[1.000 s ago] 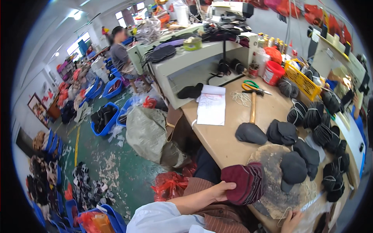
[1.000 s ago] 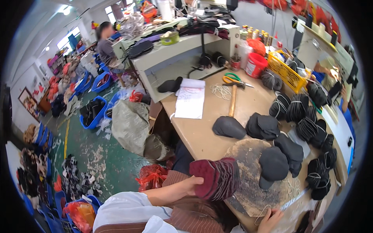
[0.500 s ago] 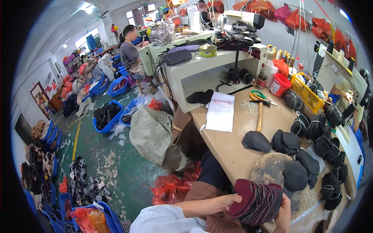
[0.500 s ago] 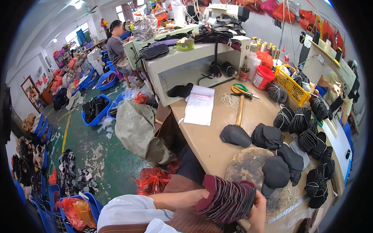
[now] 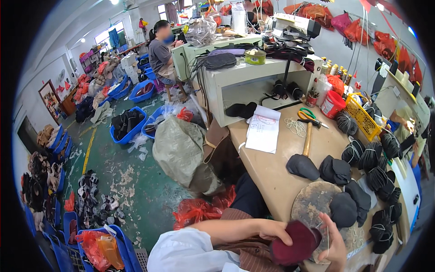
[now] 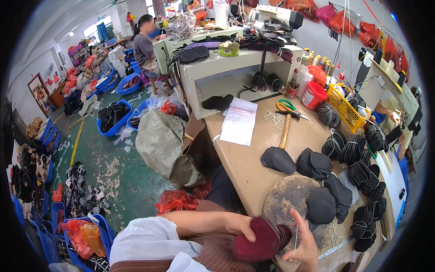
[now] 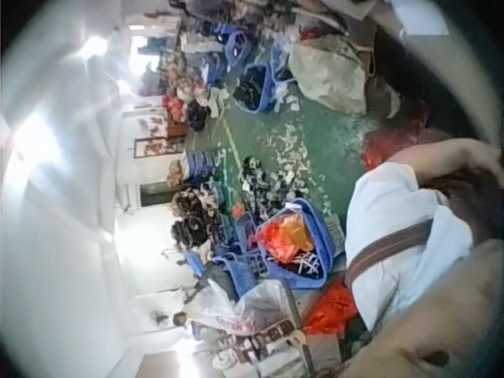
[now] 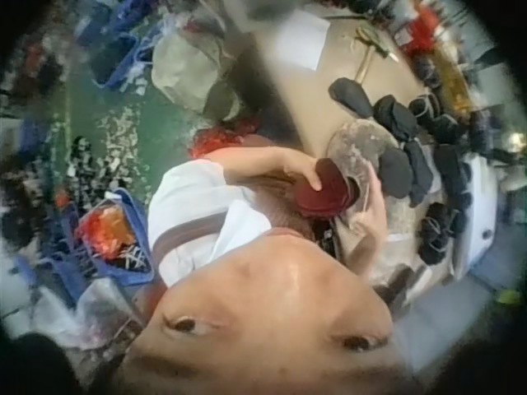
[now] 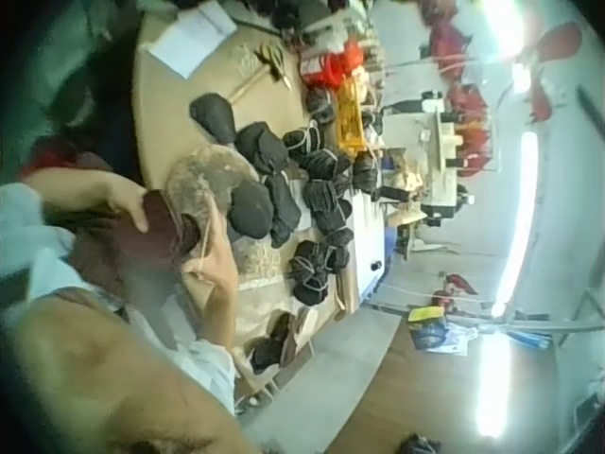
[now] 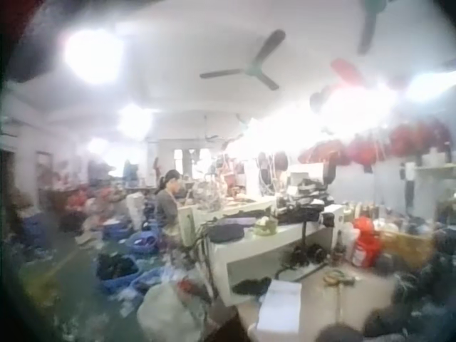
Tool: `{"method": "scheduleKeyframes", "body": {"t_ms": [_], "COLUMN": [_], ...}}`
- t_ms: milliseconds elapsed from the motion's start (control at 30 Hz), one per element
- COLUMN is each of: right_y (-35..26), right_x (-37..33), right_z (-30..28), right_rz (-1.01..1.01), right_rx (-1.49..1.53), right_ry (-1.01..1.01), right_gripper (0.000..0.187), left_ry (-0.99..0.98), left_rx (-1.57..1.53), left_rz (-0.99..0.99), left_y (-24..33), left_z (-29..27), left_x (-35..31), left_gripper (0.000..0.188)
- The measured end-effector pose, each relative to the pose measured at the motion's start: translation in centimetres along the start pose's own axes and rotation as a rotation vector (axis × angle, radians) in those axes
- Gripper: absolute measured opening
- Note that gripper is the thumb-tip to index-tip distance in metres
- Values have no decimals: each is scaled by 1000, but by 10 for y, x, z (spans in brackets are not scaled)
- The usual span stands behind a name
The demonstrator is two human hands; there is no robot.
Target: The person assembles small, quilted fabric pieces by hand, layering maroon and dark gray components. They repeatedly pick up pairs of pieces, align them, and place them into a growing stack on the table. The process involves handling the items one at a time and organizing them into a neat pile.
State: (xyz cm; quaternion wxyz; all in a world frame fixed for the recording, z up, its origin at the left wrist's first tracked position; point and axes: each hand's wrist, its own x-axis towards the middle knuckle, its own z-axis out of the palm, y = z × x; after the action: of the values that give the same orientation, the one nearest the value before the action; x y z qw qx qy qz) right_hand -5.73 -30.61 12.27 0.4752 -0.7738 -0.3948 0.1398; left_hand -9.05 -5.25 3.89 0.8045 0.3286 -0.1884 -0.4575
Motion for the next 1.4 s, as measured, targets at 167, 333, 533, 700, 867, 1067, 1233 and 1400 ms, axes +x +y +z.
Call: {"method": "scheduleKeyframes", "body": {"t_ms": [167, 333, 533, 700, 867, 1067, 1233, 1400], "right_y": [-65, -80, 10, 50, 33, 31, 30, 59], "right_x": [54, 22, -46, -22, -13, -12, -19, -55], "right_z": [16, -1, -24, -2, 28, 50, 52, 44], "right_rz": [-300, 4, -93, 98, 139, 208, 204, 216], "right_rx": [-283, -73, 842, 612, 847, 980, 1063, 1447], "right_ry": [-340, -421, 652, 926, 566, 463, 521, 672], "right_gripper": [104, 61, 28, 42, 88, 108, 104, 85], "left_ry": [-52, 296, 244, 347, 581, 580, 564, 485], "left_rx": [649, 369, -48, -43, 84, 294, 435, 491], "left_rz": [-292, -415, 11, 235, 404, 303, 354, 380], "left_y": [7, 40, 53, 44, 29, 7, -11, -15], "left_z": [-4, -7, -29, -10, 9, 22, 19, 17], "left_x": [41, 32, 6, 14, 44, 53, 62, 66], "left_gripper": [62, 76, 59, 56, 67, 100, 116, 134]}}
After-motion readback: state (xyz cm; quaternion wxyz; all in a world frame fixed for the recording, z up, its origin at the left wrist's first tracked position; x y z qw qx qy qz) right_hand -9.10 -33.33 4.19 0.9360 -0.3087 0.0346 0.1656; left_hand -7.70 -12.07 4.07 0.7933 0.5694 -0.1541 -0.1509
